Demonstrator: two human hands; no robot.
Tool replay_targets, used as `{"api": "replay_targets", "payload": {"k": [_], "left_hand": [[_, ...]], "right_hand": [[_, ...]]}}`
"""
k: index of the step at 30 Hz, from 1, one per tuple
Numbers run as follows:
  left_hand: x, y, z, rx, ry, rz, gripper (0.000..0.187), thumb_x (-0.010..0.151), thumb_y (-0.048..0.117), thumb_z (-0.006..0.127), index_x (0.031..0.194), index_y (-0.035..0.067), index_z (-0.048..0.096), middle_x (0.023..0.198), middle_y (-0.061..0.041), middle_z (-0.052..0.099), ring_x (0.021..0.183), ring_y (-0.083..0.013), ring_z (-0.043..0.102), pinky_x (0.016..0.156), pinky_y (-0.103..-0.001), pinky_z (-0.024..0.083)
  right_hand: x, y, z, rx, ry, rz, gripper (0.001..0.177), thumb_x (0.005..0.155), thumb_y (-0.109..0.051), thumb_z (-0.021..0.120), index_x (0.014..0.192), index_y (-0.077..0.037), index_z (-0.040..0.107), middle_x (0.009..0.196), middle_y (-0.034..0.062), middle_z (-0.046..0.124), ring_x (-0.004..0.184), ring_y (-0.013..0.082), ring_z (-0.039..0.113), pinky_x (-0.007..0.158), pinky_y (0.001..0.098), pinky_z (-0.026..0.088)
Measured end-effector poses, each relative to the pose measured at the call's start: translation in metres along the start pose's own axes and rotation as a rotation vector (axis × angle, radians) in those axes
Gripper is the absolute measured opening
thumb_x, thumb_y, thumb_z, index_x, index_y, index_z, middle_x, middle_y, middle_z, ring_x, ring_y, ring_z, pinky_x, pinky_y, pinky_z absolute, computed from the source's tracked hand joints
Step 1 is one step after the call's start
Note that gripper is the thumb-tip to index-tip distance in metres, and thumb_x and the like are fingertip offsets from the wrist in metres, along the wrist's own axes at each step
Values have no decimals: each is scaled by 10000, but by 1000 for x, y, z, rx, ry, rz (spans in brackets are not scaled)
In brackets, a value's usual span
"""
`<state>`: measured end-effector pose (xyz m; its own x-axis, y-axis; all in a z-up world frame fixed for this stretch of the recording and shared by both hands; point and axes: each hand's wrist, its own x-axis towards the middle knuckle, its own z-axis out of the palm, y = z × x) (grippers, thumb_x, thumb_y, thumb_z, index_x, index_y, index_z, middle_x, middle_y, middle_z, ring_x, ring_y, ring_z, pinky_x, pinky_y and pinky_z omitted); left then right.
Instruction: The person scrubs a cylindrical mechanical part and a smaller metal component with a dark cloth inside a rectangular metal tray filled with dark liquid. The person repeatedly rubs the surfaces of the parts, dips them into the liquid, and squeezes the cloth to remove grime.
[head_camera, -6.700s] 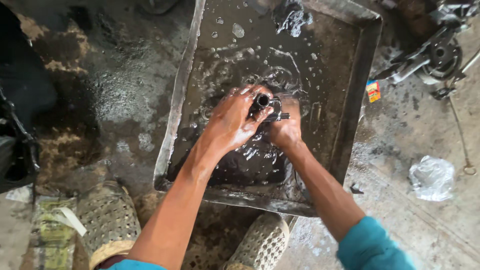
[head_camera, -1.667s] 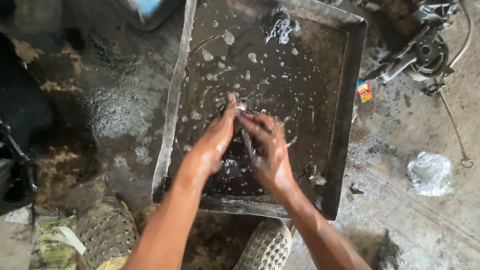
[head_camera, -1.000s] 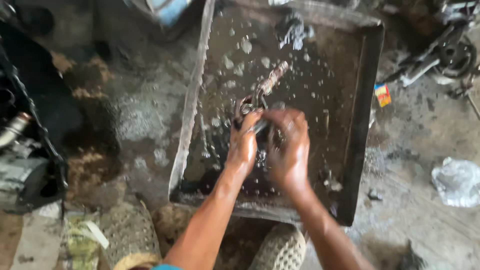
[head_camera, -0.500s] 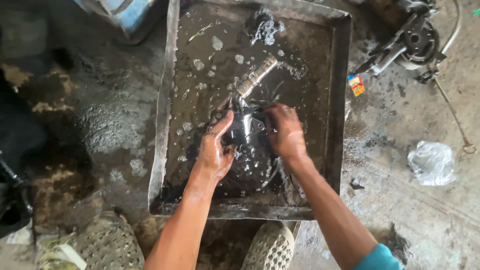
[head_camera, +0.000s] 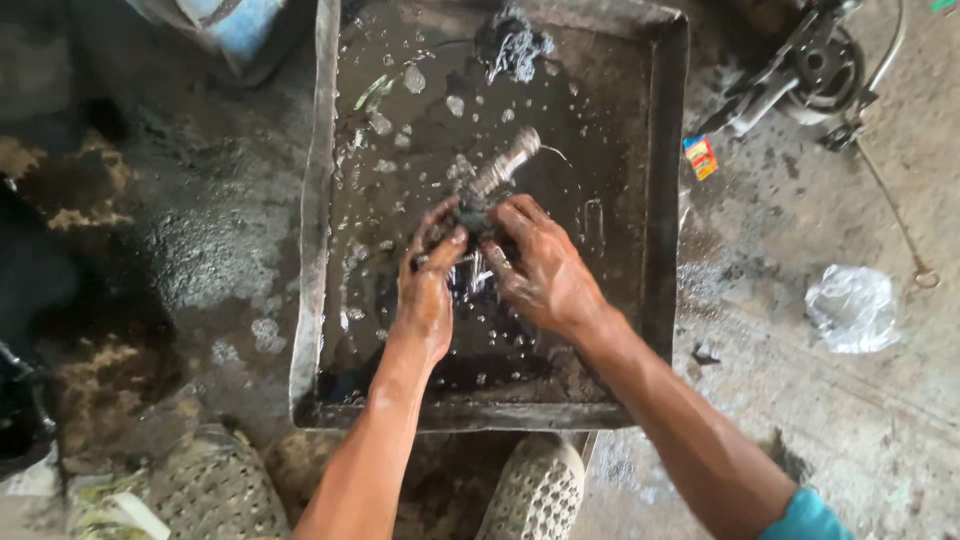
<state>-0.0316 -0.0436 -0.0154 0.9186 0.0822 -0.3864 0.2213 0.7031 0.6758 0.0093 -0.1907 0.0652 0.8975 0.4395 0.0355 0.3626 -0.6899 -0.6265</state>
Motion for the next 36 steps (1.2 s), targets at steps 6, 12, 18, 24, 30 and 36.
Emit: {"api": "replay_targets", "payload": {"k": [6,12,18,24,30,36], "left_hand": [[-9,-1,21,-14,-6,-4,383,974,160,621,1354,129,585,1227,-28,677,1155,-147,605,1053,-299,440],[7,20,-3,318,-36,23,307,1012,273,599,1249,83,642,1131,-42,686,1068,-132,617,980,-296,492],[15,29,-6,471,-6,-6,372,938,291,631,1269,123,620,1116,-30,674,1056,-124,587,967,-319,459],[12,46,-9,233,-158,-44,557,861,335,774,1336,136,561,1180,-49,663,1140,-164,589,1049,-372,434],[19,34,-17,90,-326,-192,754,915,553,691,1485,118,457,1282,6,590,1254,-146,506,1015,-398,428],[23,0,-9,-118,-242,-231,635,1035,550,571,1362,7,598,1308,-127,640,1244,-262,554,1092,-428,421]], "right_hand": [[0,7,12,-129,60,41,363,959,-139,700,1259,38,600,1068,204,620,1196,434,566,974,499,478],[3,-5,-3,96,-46,-28,341,977,-61,575,1305,31,557,1240,233,570,1133,413,600,975,475,499],[-5,43,-15,-434,-146,-142,530,741,-80,674,1270,-65,650,1282,315,536,1172,466,555,1007,504,463],[-36,67,31,-395,87,-114,519,783,-76,723,1285,30,648,1324,315,576,1218,500,494,1020,537,421],[-33,64,8,-27,62,258,424,786,24,691,1203,-37,652,1243,172,667,1172,339,647,991,403,537],[-6,-18,-3,328,295,118,378,903,83,680,1265,-1,611,1307,161,565,1182,245,637,917,297,576]]}}
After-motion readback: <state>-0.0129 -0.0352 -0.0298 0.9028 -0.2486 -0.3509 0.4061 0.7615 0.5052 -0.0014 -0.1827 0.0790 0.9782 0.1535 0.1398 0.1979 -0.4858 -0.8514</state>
